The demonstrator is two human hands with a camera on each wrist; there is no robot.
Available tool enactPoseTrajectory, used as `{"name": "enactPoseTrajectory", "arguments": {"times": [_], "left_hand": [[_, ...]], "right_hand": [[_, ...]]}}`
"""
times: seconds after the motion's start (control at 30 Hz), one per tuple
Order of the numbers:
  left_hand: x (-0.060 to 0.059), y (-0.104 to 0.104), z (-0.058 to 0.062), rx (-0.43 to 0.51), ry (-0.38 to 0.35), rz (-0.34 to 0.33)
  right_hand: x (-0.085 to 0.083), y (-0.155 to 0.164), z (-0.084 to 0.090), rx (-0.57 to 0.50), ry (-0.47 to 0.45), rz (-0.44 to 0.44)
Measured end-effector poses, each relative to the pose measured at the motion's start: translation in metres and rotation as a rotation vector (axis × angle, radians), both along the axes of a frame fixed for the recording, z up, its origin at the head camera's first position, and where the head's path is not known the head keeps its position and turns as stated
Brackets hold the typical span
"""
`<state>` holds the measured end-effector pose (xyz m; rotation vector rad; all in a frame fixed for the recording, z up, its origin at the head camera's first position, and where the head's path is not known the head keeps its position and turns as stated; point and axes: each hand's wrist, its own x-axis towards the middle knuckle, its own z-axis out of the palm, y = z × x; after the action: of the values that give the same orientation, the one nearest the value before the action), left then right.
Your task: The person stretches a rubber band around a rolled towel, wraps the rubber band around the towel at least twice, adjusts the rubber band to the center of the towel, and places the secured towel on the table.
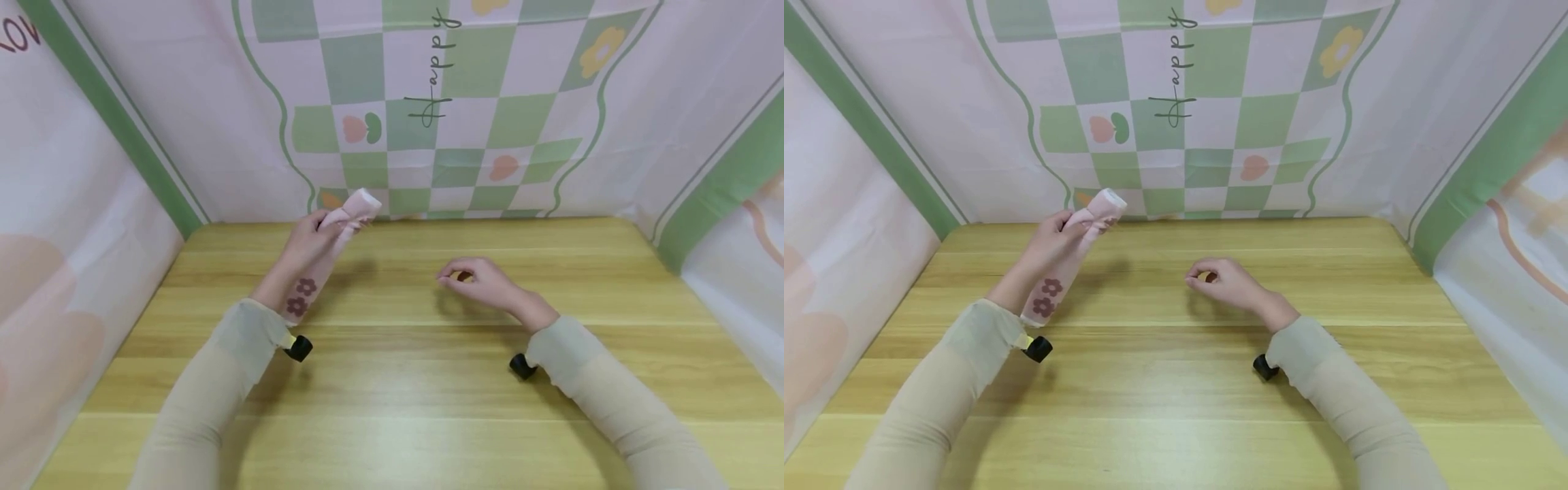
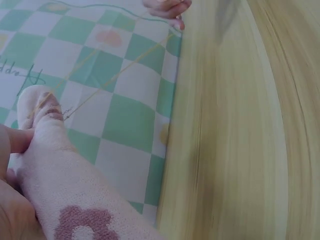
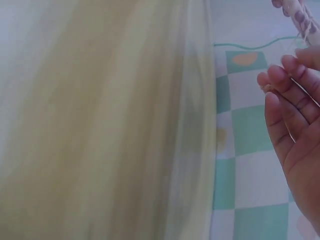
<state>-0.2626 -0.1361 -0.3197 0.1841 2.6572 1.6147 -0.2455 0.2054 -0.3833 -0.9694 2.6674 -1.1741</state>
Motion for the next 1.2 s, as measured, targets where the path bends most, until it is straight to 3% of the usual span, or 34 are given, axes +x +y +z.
{"name": "enactPoseTrajectory", "arguments": {"times": [0.2,0.4,0.53,0.63,0.8,0.9,1.07,1.2], "left_hand": [[0.002,0.007,0.002,0.055,-0.032,0.001],[0.001,0.01,-0.001,0.09,-0.041,0.002],[0.001,0.008,-0.001,0.107,-0.036,0.03],[0.0,0.008,0.0,0.115,-0.038,0.036],[-0.002,0.009,-0.001,0.142,-0.077,0.048],[-0.003,0.01,-0.002,0.169,-0.114,0.058],[-0.005,0.014,-0.005,0.271,-0.217,0.089],[-0.006,0.016,-0.008,0.345,-0.27,0.124]], "right_hand": [[0.001,-0.01,0.004,-0.021,-0.06,0.049],[0.001,-0.017,0.006,-0.169,-0.218,0.052],[-0.001,-0.024,0.006,-0.267,-0.262,0.048],[-0.003,-0.029,0.006,-0.464,-0.344,0.074],[-0.008,-0.041,0.009,-0.849,-0.481,0.218],[-0.008,-0.048,0.012,-0.867,-0.429,0.191],[0.002,-0.056,0.017,-0.672,-0.222,0.07],[0.008,-0.063,0.021,-0.638,-0.057,0.134]]}}
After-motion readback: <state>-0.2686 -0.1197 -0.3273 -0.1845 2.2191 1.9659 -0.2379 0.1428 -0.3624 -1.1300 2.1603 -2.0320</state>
